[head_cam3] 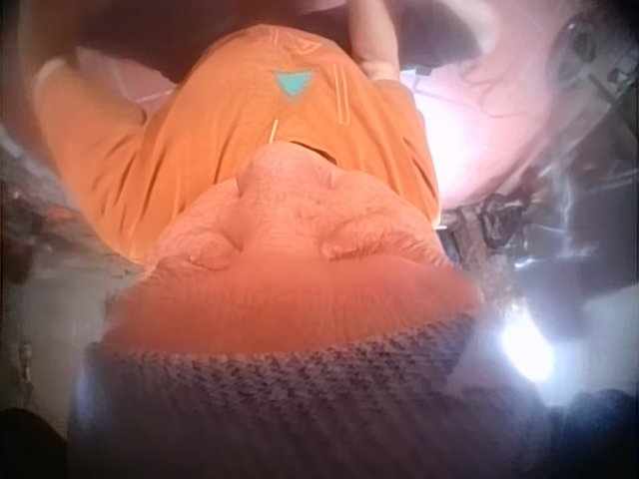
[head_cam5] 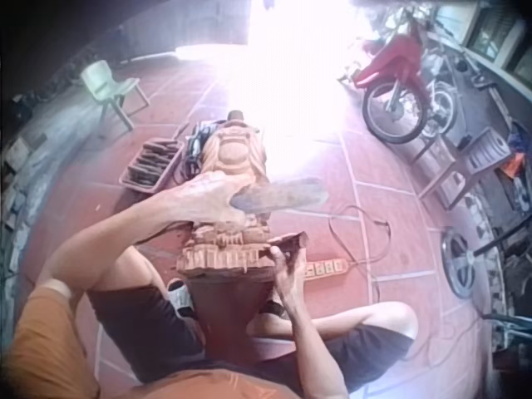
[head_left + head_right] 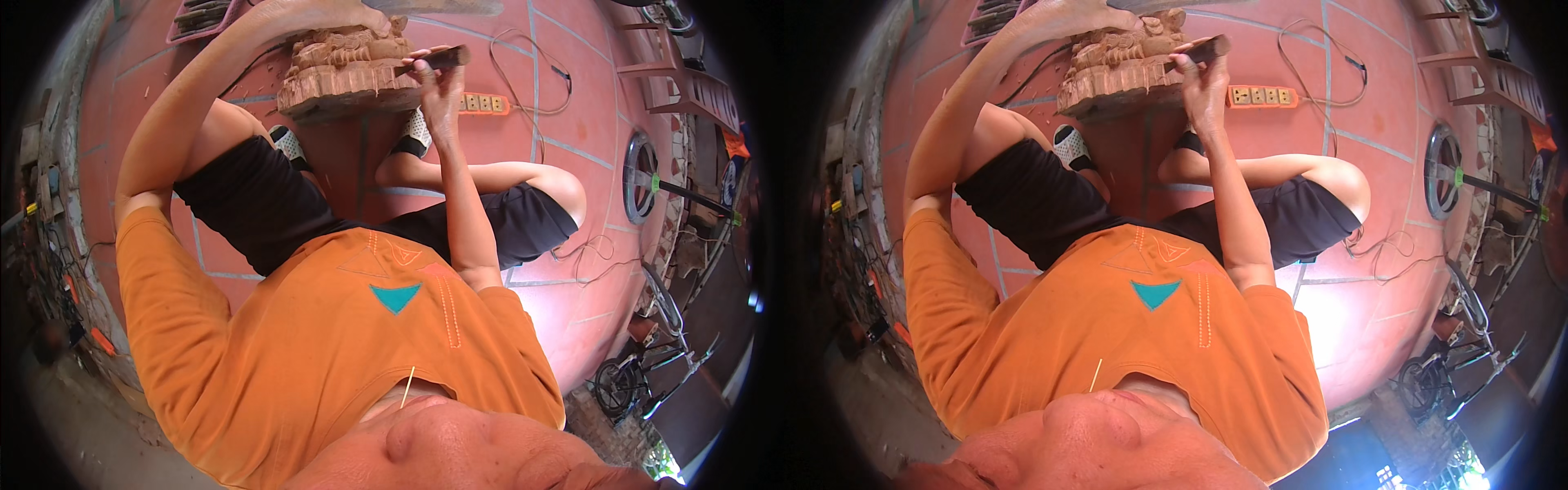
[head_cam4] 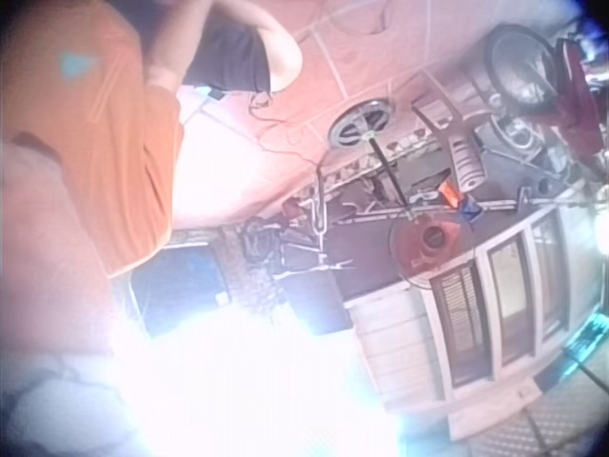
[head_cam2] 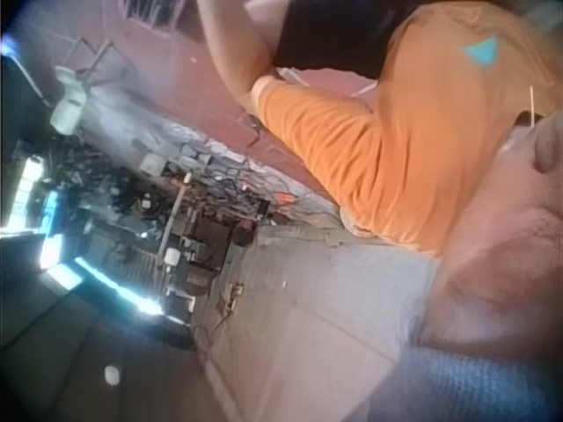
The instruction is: The person carves a wooden block using a chisel and a wooden mallet. They repeatedly position the chisel on the wood and strike it with the mallet to remove shavings and shape the piece.
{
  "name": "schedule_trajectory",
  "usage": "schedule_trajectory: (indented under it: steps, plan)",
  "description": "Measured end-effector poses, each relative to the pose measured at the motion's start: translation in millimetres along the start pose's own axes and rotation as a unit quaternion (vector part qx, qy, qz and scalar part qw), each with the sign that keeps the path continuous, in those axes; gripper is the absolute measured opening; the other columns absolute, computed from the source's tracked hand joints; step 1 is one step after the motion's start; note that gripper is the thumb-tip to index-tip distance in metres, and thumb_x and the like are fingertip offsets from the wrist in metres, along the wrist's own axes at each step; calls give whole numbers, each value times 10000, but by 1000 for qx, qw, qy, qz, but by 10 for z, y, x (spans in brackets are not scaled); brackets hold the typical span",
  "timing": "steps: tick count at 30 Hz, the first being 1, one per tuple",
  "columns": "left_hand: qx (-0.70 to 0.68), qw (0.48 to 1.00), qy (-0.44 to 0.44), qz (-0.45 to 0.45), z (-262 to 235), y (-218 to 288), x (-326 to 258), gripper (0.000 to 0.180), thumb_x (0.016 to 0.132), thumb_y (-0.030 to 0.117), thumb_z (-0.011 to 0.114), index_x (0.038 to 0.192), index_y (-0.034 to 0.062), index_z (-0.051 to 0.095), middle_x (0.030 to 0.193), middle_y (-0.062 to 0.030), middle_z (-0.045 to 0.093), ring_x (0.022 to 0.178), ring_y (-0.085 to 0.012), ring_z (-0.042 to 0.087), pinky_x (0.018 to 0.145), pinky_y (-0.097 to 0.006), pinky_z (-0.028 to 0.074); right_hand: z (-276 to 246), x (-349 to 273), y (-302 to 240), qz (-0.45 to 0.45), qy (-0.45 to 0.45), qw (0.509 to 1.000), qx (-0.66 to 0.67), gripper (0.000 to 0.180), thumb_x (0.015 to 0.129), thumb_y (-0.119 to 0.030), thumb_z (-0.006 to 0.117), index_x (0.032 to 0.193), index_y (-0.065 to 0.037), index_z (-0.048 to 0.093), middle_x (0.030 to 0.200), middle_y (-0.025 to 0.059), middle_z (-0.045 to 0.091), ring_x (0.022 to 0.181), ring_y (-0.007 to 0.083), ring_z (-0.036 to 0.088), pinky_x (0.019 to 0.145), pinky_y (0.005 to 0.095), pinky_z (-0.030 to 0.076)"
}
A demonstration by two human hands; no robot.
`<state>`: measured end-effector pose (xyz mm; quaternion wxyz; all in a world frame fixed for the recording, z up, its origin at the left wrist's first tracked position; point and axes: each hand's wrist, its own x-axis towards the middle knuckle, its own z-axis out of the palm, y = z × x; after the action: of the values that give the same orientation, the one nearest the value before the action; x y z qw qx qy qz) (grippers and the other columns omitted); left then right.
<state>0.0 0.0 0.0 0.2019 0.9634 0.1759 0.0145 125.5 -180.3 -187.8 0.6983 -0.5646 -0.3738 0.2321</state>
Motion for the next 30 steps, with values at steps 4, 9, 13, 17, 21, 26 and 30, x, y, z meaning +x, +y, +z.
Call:
schedule_trajectory:
  steps: [4, 9, 13, 17, 21, 26, 30]
  plan:
    - [-54, 998, 8, 15, -14, 13, -7, 614, 765, 408, 740, 1201, -3, 603, 1060, -279, 683, 1041, -406, 665, 887, -462, 514, -2, 56, 30, 36, 45, 997, 57, 267, 974, 13, 593, 1197, -49, 458, 1052, 73, 643, 953, 163, 664, 819, 306, 566]
    - [-41, 998, 34, 43, -32, 116, 11, 623, 767, 403, 740, 1199, -20, 593, 1043, -294, 680, 1011, -406, 673, 869, -463, 519, 55, 83, 91, 53, 50, 997, 26, 259, 966, 6, 610, 1177, -43, 467, 1030, 72, 655, 935, 155, 667, 796, 300, 570]
    - [-41, 987, 118, 98, 79, 145, -16, 593, 776, 382, 739, 1163, -38, 580, 989, -294, 683, 953, -412, 681, 843, -473, 525, 81, 107, 84, 32, 46, 998, -25, 248, 959, -2, 625, 1154, -27, 474, 977, 80, 674, 892, 151, 675, 756, 300, 571]
    - [-131, 985, 55, 95, 48, 249, -44, 586, 779, 352, 741, 1166, -54, 569, 964, -304, 680, 920, -426, 682, 818, -475, 532, 57, 199, 76, 59, 42, 997, -23, 270, 947, -6, 644, 1158, -16, 476, 938, 81, 682, 815, 138, 669, 692, 284, 554]
    - [34, 994, -101, 25, 49, 199, 6, 644, 784, 353, 742, 1239, -61, 551, 992, -319, 675, 933, -431, 682, 815, -462, 536, 69, 203, 76, 84, 8, 993, -84, 257, 942, -14, 651, 1140, -13, 487, 926, 83, 690, 791, 135, 665, 645, 272, 538]
    - [-39, 998, 17, 48, 26, 210, 28, 667, 791, 373, 743, 1256, -62, 544, 1001, -332, 668, 964, -440, 672, 830, -467, 529, 10, 211, 144, 50, 38, 998, -27, 259, 944, -18, 647, 1148, -13, 487, 946, 84, 688, 814, 135, 679, 642, 273, 547]
    - [-47, 987, 118, 101, 70, 156, 7, 675, 788, 387, 744, 1250, -63, 545, 1005, -333, 667, 977, -442, 668, 834, -475, 525, 85, 235, 109, 83, 31, 996, 21, 247, 958, -12, 624, 1163, -26, 487, 991, 76, 673, 871, 157, 698, 692, 295, 581]
